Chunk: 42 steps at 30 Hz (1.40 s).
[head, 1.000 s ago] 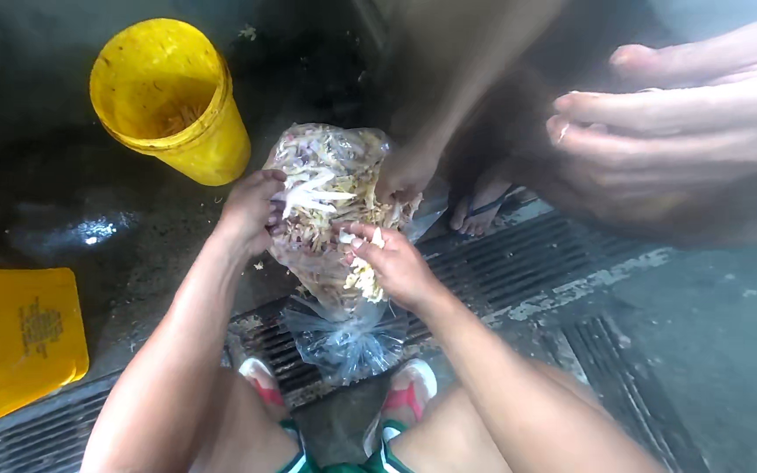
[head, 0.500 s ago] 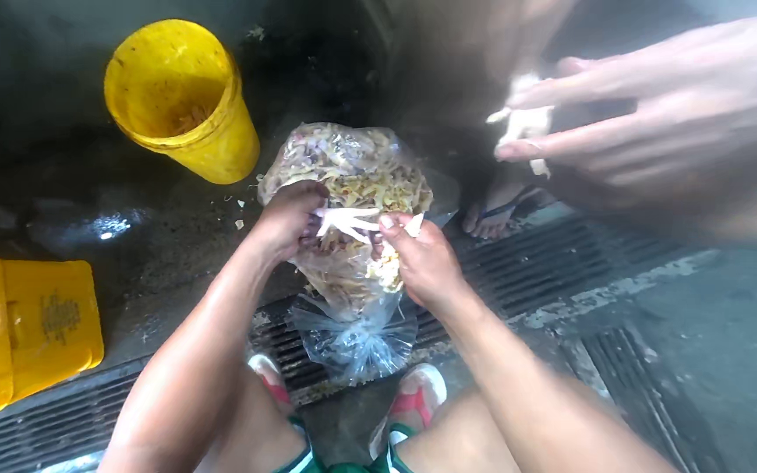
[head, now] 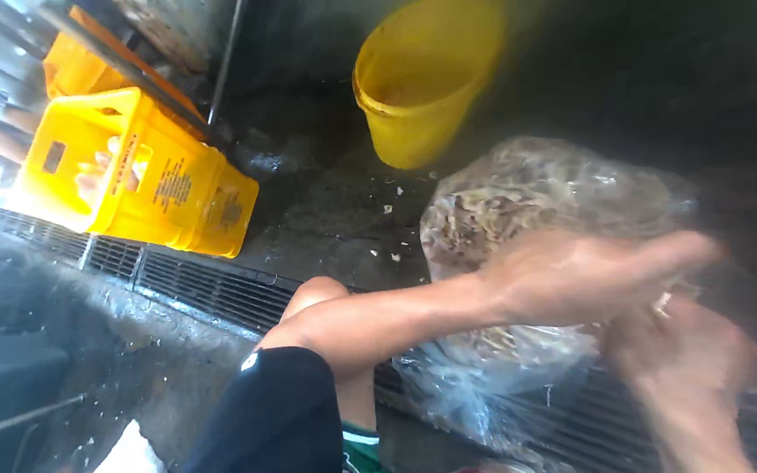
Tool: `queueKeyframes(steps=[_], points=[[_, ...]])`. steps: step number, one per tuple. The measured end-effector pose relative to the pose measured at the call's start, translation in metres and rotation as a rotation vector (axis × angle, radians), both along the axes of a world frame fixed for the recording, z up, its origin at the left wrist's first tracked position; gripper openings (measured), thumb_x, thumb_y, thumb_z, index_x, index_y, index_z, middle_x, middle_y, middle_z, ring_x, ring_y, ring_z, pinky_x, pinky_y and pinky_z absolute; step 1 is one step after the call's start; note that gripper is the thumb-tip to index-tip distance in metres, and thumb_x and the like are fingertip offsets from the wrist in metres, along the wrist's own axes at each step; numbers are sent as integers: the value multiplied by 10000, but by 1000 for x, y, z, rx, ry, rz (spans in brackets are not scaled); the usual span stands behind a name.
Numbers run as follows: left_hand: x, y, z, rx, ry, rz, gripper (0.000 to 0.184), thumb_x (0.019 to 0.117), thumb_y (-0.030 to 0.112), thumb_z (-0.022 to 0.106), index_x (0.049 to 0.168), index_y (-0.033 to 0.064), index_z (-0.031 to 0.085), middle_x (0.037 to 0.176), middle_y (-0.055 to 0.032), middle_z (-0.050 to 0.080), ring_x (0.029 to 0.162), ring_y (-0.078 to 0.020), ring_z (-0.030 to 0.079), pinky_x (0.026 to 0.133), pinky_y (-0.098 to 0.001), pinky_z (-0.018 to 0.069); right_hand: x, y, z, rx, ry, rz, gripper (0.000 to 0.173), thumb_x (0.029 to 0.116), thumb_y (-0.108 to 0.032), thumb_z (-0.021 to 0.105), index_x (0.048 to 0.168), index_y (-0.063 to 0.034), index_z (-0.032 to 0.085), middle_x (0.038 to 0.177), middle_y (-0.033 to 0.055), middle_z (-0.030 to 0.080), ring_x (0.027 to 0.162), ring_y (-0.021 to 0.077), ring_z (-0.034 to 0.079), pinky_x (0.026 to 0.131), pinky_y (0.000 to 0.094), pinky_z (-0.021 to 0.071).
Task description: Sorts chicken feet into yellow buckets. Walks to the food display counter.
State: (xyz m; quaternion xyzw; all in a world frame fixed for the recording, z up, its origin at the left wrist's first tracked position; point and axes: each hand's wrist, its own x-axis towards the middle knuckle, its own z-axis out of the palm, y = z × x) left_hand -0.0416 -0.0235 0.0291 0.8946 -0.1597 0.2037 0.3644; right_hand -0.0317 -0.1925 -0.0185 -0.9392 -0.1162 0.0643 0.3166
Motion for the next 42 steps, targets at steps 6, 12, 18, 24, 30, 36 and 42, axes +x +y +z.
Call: queueKeyframes(steps=[6, 12, 18, 24, 30, 36, 42], points=[[1, 26, 40, -170, 246, 154, 264, 949, 16, 633, 1209, 53, 663, 762, -27, 677, 580, -128, 623, 510, -350, 551, -6, 2, -4, 47, 175, -51, 407, 1059, -300, 498, 1062, 78, 649, 912, 252, 646, 831, 348, 637, 787, 605, 490], [10, 66, 18, -320, 648, 268, 256, 1065, 153, 542, 1290, 52, 614, 1056, -148, 702, 827, -236, 698, 724, -431, 608, -10, 11, 12, 160, 228, -50, 370, 1029, -307, 561, 1044, 51, 653, 910, 176, 658, 800, 235, 637, 765, 518, 522], [22, 83, 6, -523, 641, 179, 270, 1077, 236, 535, 1224, 61, 678, 936, -51, 685, 663, -110, 598, 589, -282, 531, -1, 16, 13, 586, 463, -346, 250, 1063, -268, 548, 1100, -70, 696, 844, 52, 691, 684, 149, 657, 641, 384, 584], [16, 76, 0, -771, 657, -23, 222, 1084, 212, 491, 1049, 69, 658, 751, -15, 588, 579, -111, 535, 559, -274, 516, 4, 7, 14, 967, 635, -335, 543, 1045, -608, 426, 1092, -117, 654, 869, 42, 665, 710, 161, 652, 650, 366, 594], [20, 63, -6, -757, 703, -152, 232, 1083, 185, 473, 1028, 64, 663, 776, -21, 608, 583, -105, 545, 559, -259, 518, 3, -2, 12, 1042, 618, -229, 351, 1074, -415, 507, 1033, -102, 661, 757, 42, 600, 612, 143, 589, 579, 321, 560], [18, 48, 1, -520, 568, -123, 237, 1085, 202, 484, 1028, 76, 676, 750, -15, 613, 552, -103, 529, 506, -250, 476, 7, -12, 14, 430, 212, -82, 294, 1060, -283, 553, 868, -103, 685, 652, 17, 569, 545, 135, 536, 501, 348, 464], [5, 22, 30, 2, 234, -80, 199, 1068, 172, 529, 1046, 49, 684, 799, 17, 617, 655, -25, 560, 598, -189, 500, -1, 5, -6, 175, 200, -80, 65, 926, -177, 710, 942, -121, 739, 792, 57, 696, 737, 223, 679, 680, 519, 565]])
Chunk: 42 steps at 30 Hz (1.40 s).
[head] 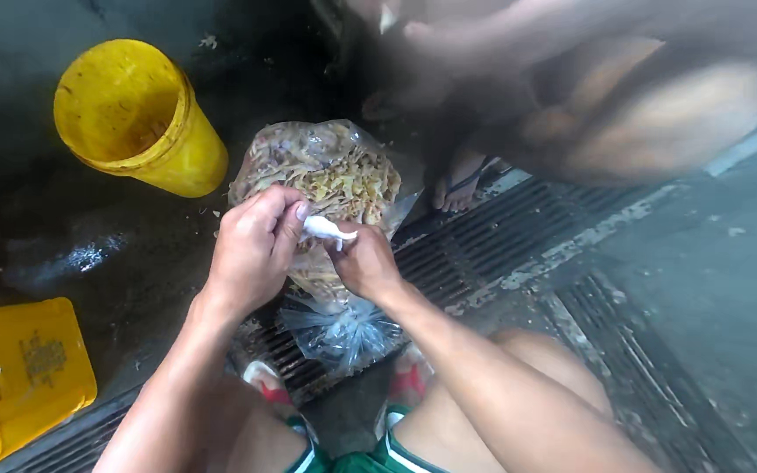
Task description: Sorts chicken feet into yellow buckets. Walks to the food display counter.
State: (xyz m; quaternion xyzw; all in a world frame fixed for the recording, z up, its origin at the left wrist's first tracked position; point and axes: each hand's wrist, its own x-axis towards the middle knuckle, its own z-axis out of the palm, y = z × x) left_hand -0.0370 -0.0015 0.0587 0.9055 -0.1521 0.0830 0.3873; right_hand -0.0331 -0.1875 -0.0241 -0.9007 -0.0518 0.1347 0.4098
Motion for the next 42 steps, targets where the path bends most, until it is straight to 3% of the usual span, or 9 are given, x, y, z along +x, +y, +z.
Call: queueKeyframes(steps=[2, 7, 14, 22, 26, 28, 31, 37, 42], points=[[3, 9, -2, 39, 75, 27, 197, 1070, 200, 531, 1052, 83, 688, 773, 29, 619, 623, -25, 561, 564, -197, 498, 6, -2, 8, 3, 152, -3, 110, 974, -176, 658, 1000, -106, 739, 796, 81, 691, 720, 235, 675, 677, 524, 564], [29, 68, -14, 27, 488, 187, 258, 1080, 274, 524, 1080, 106, 719, 813, -25, 663, 654, -123, 602, 621, -355, 533, 15, -8, 12, 30, 179, -83, 348, 1052, -313, 558, 797, -92, 641, 640, 51, 549, 587, 200, 555, 556, 456, 467], [48, 132, -5, -695, 166, 769, 196, 1091, 241, 468, 998, 144, 610, 694, 72, 578, 556, -77, 567, 561, -277, 553, 6, -3, 14, 24, 169, 26, 317, 1049, -311, 568, 806, -114, 615, 623, 30, 528, 560, 183, 538, 536, 432, 465], [46, 139, -12, -724, 262, 897, 166, 1058, 233, 535, 952, 140, 623, 698, 53, 594, 561, -82, 584, 571, -271, 560, 1, -2, 23, 0, 154, 32, 197, 1008, -244, 590, 851, -137, 644, 629, 9, 543, 560, 161, 545, 523, 417, 460], [60, 158, -13, -1088, 130, 872, 408, 1100, 384, 472, 1386, 96, 428, 1122, -86, 679, 884, -191, 711, 797, -363, 608, 0, -3, 26, -14, 141, 55, 201, 1014, -258, 582, 867, -138, 647, 641, 13, 554, 570, 161, 555, 528, 417, 470], [60, 153, -24, -1008, 217, 899, 440, 1098, 364, 474, 1431, 83, 418, 1160, -94, 677, 877, -193, 716, 772, -359, 613, 0, -6, 27, -18, 140, 45, 195, 1015, -257, 580, 875, -139, 648, 642, 15, 555, 562, 161, 553, 519, 414, 469], [58, 122, -45, -562, 420, 798, 299, 1061, 226, 498, 1282, 42, 583, 1077, -74, 694, 754, -160, 695, 680, -344, 609, 2, -10, 34, 7, 126, -21, 199, 1027, -244, 575, 901, -117, 660, 651, 31, 559, 551, 172, 546, 507, 416, 469], [59, 54, -126, 291, 610, 252, 351, 1024, 234, 580, 1317, 60, 661, 1244, -175, 690, 1178, -342, 654, 1025, -597, 505, 11, -23, 37, 143, 136, -152, 262, 1019, -184, 530, 1200, -165, 717, 974, 24, 765, 777, 197, 712, 650, 478, 573], [62, 35, -197, 161, 782, 726, 406, 1017, 335, 583, 1189, -25, 660, 1175, -263, 674, 1123, -425, 650, 953, -638, 512, 12, -32, 39, 162, 207, -249, 570, 984, -211, 582, 1541, -221, 464, 1142, 130, 714, 884, 299, 700, 721, 563, 563]])
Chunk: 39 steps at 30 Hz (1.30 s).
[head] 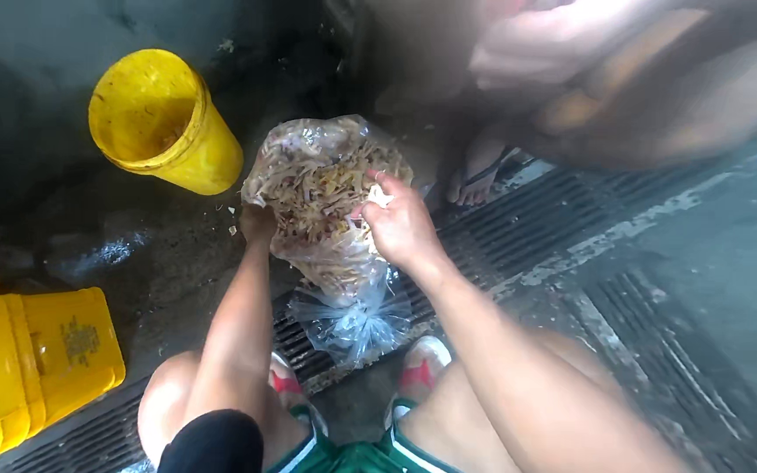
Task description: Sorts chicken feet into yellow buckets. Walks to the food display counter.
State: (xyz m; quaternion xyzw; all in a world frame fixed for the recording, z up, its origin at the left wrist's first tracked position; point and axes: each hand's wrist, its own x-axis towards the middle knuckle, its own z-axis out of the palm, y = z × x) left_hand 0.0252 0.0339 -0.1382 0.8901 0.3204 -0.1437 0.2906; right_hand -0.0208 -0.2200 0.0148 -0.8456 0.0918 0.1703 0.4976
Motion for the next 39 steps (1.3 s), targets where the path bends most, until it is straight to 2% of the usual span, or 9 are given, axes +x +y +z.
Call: queueKeyframes(steps=[3, 8, 11, 15, 19, 26, 31, 35, 39], points=[[-12, -18, -19, -20, 80, 110, 434, 977, 380, 647, 1176, -6, 665, 1163, -254, 676, 1106, -424, 653, 924, -647, 522, 0, -4, 0, -8, 31, 53, 521, 1004, -197, 574, 1517, -174, 485, 1098, 119, 724, 877, 278, 703, 734, 539, 570], [-12, -14, -27, 17, 37, 79, 324, 981, 361, 619, 1070, 70, 729, 1076, -189, 718, 1034, -388, 680, 874, -639, 532, 3, -12, -6, 25, 6, 214, 206, 1070, -180, 514, 1133, -133, 704, 817, 36, 686, 676, 174, 652, 619, 424, 564], [-22, -10, 5, -96, -15, 20, 355, 1027, 342, 611, 1182, 40, 715, 1168, -211, 694, 1107, -381, 653, 966, -625, 499, 8, -12, -7, -3, 26, 235, 274, 1087, -311, 511, 1045, -99, 680, 791, 69, 645, 686, 212, 630, 632, 460, 540], [-44, -24, 58, -246, -123, -167, 287, 1020, 344, 620, 1146, 104, 716, 973, -113, 713, 796, -242, 670, 723, -503, 566, 11, -2, -13, -49, 51, 221, 520, 1066, -526, 454, 921, -72, 661, 789, 127, 634, 715, 290, 643, 635, 541, 537], [-61, -44, 112, -438, -195, -359, 210, 1022, 277, 654, 1141, 121, 727, 952, -34, 733, 759, -143, 690, 684, -367, 605, 13, 11, -11, -141, 65, 269, 625, 985, -671, 499, 999, -72, 676, 857, 144, 667, 811, 327, 673, 706, 577, 551], [-65, -38, 164, -476, -155, -719, 225, 985, 342, 691, 1106, 160, 743, 937, 34, 712, 762, -85, 666, 680, -311, 594, 1, 6, -17, 73, -102, 358, 402, 1074, -401, 518, 844, -101, 654, 653, 40, 578, 565, 165, 571, 515, 387, 493], [-44, -21, 166, -635, -219, -483, 488, 1036, 505, 505, 1296, 118, 651, 829, -8, 644, 642, -103, 580, 574, -279, 518, -8, 11, -13, 171, -174, 463, 339, 1046, -333, 595, 804, -97, 624, 600, 16, 544, 486, 123, 514, 445, 320, 451], [-41, -31, 166, -630, -243, -513, 242, 967, 204, 677, 1192, 114, 676, 925, -56, 720, 701, -141, 668, 621, -333, 579, -18, 27, -16, 194, -225, 564, 300, 1028, -300, 622, 786, -124, 643, 619, -28, 564, 523, 73, 533, 485, 282, 473], [-32, -18, 154, -431, -329, -309, 219, 900, 85, 627, 1117, 86, 655, 896, -78, 703, 708, -187, 666, 627, -409, 568, -26, 35, -13, 172, -245, 585, 279, 1033, -268, 595, 790, -136, 635, 613, -33, 536, 518, 74, 508, 471, 285, 443]])
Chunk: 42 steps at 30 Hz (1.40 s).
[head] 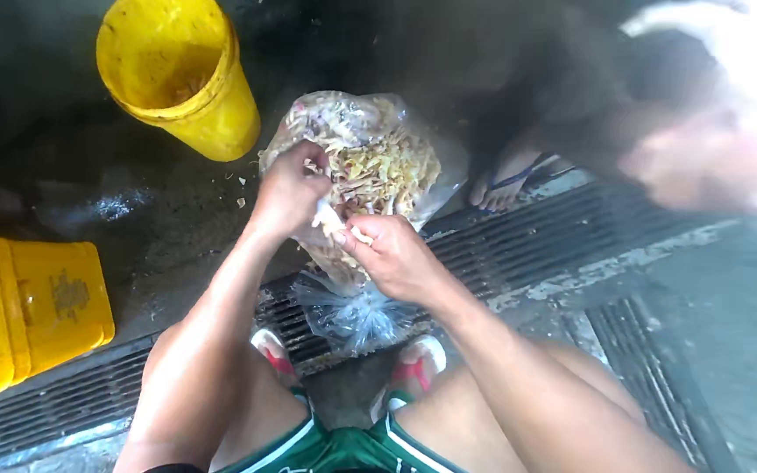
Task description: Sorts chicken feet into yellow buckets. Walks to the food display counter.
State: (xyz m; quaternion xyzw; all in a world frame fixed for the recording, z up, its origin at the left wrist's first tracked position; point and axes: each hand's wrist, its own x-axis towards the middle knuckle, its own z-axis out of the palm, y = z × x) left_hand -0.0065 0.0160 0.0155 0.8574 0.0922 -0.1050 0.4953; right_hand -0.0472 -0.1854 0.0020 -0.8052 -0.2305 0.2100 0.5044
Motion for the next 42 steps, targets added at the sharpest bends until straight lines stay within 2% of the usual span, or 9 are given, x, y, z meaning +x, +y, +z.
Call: queueKeyframes(steps=[5, 11, 15, 18, 23, 27, 31, 38, 42], points=[[18, 59, -7, -155, -40, 546, 209, 909, 98, 592, 1118, 89, 586, 796, -35, 571, 556, -119, 513, 481, -296, 451, -14, -10, -10, -64, 45, -15, 291, 1030, -291, 575, 814, -126, 680, 673, -36, 584, 617, 56, 561, 582, 295, 495], [13, 14, -4, -331, 6, 417, 222, 921, 54, 575, 1141, 74, 602, 813, -51, 599, 542, -124, 516, 458, -279, 446, 19, -9, -13, -21, 223, -180, 307, 1020, -95, 491, 1248, -125, 694, 947, 46, 744, 725, 150, 700, 642, 384, 605], [13, 4, -11, -292, 24, 390, 178, 911, 74, 597, 1088, 91, 615, 776, -48, 588, 527, -120, 507, 451, -270, 423, 14, -8, -13, 282, 336, -180, 344, 943, -202, 470, 1169, -76, 697, 875, 75, 692, 688, 163, 650, 587, 373, 560], [11, -2, -14, -277, 51, 377, 146, 924, 70, 604, 1067, 89, 623, 811, -53, 581, 544, -123, 486, 455, -270, 401, 13, -6, -14, 226, 295, -191, 348, 1016, -427, 554, 1110, -122, 693, 818, 39, 652, 652, 131, 610, 562, 334, 531], [14, -9, -17, -174, 1, 372, 117, 902, 61, 651, 1017, 83, 654, 848, -64, 627, 685, -152, 586, 593, -338, 491, 14, 1, -11, 172, 162, -176, 320, 1063, -320, 538, 897, -93, 692, 651, 33, 566, 513, 133, 518, 451, 312, 446], [27, 35, -28, -264, -16, 704, 134, 979, 123, 561, 1090, 69, 611, 812, -42, 577, 609, -125, 525, 537, -305, 479, -6, -1, 6, 324, 200, -71, 247, 1021, -222, 572, 827, -100, 665, 627, -6, 544, 526, 88, 509, 476, 261, 451], [25, 56, -17, -779, 86, 797, 274, 1025, 184, 437, 754, 181, 477, 541, 52, 401, 418, -54, 339, 407, -196, 312, 1, -12, -9, 242, 252, -170, 230, 1009, -266, 574, 884, -127, 707, 680, -20, 617, 582, 82, 578, 537, 276, 510], [13, 6, -14, -849, 227, 581, 134, 1011, 160, 491, 895, 135, 553, 584, 16, 449, 432, -70, 393, 395, -205, 348, 17, -3, -4, 300, 260, -169, 286, 1034, -231, 543, 1249, -116, 693, 1119, 19, 729, 832, 123, 694, 675, 321, 596], [3, -19, -22, -739, 297, 518, 75, 991, 137, 522, 1021, 122, 589, 704, -33, 553, 518, -123, 504, 443, -266, 431, 12, 1, -2, 296, 205, -186, 251, 1045, -315, 582, 1112, -106, 705, 806, 20, 668, 622, 99, 605, 520, 267, 515]])
